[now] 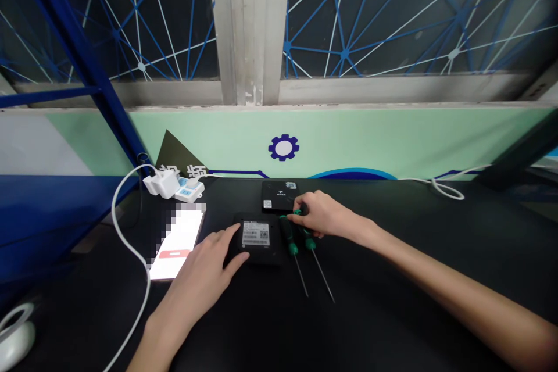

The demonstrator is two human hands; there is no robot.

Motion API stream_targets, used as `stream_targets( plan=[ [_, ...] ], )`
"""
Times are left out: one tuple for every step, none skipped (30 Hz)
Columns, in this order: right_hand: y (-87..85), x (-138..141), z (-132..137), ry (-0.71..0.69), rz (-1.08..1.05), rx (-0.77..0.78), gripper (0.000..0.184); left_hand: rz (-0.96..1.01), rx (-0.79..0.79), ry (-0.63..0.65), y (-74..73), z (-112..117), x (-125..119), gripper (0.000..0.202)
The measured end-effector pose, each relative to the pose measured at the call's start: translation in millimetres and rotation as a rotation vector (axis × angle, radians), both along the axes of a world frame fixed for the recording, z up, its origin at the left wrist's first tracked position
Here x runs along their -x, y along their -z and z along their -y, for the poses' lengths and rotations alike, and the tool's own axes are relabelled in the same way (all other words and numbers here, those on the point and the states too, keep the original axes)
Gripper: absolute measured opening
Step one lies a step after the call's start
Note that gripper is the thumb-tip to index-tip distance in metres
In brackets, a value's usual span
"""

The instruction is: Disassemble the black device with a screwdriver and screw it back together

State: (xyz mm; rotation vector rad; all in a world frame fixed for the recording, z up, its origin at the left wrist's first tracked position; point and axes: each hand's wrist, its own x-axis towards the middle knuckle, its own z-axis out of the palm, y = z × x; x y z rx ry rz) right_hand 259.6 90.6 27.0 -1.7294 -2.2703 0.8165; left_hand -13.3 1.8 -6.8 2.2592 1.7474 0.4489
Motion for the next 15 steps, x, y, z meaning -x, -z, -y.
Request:
stream_targets(
  plan=[
    [-0.3,0.2,0.3,0.001,0.003,0.000,0.025,0.003,-0.006,-0.001,0.3,0.2,0.0,0.058],
    [-0.4,0.3,0.5,0.005,0.003,0.003,0.025,0.005,-0.009,-0.004,0.6,0.3,0.1,0.058],
    [-0.4,0.3,0.8,0.009,0.001,0.008,0.024,0.006,-0.008,-0.006,0.8,0.4,0.2,0.059],
    [-0.3,0.3,0.9,0.012,-0.001,0.011,0.024,0.005,-0.004,-0.008,1.0,0.4,0.3,0.059],
    [-0.2,0.2,1.0,0.012,-0.002,0.012,0.024,0.005,0.001,-0.008,1.1,0.4,0.4,0.059],
    [0.0,0.1,1.0,0.007,0.000,0.012,0.025,0.004,0.005,-0.006,1.1,0.2,0.4,0.059],
    [0.2,-0.2,1.0,-0.002,0.004,0.009,0.024,0.004,0.007,-0.003,1.2,0.0,0.5,0.059],
    [0.4,-0.4,0.8,-0.013,0.013,0.001,0.024,0.005,0.007,-0.001,1.2,-0.3,0.6,0.060],
    [0.5,-0.8,0.7,-0.023,0.023,-0.009,0.024,0.005,0.006,0.001,1.3,-0.5,0.7,0.060],
    [0.4,-1.1,0.5,-0.032,0.033,-0.019,0.024,0.006,0.006,0.001,1.4,-0.7,0.8,0.060],
    [0.1,-1.5,0.4,-0.039,0.043,-0.023,0.023,0.005,0.008,-0.002,1.6,-0.9,1.0,0.060],
    [-0.4,-1.8,0.4,-0.045,0.054,-0.026,0.023,0.004,0.010,-0.005,1.8,-0.9,1.1,0.060],
    [-1.3,-2.0,0.4,-0.050,0.067,-0.032,0.024,0.003,0.013,-0.007,2.1,-1.0,1.3,0.060],
    [-2.6,-2.1,0.6,-0.057,0.083,-0.045,0.025,0.000,0.014,-0.008,2.4,-1.0,1.5,0.060],
    [-4.2,-1.9,1.0,-0.066,0.106,-0.071,0.026,-0.002,0.013,-0.007,2.6,-1.0,1.6,0.061]
  ],
)
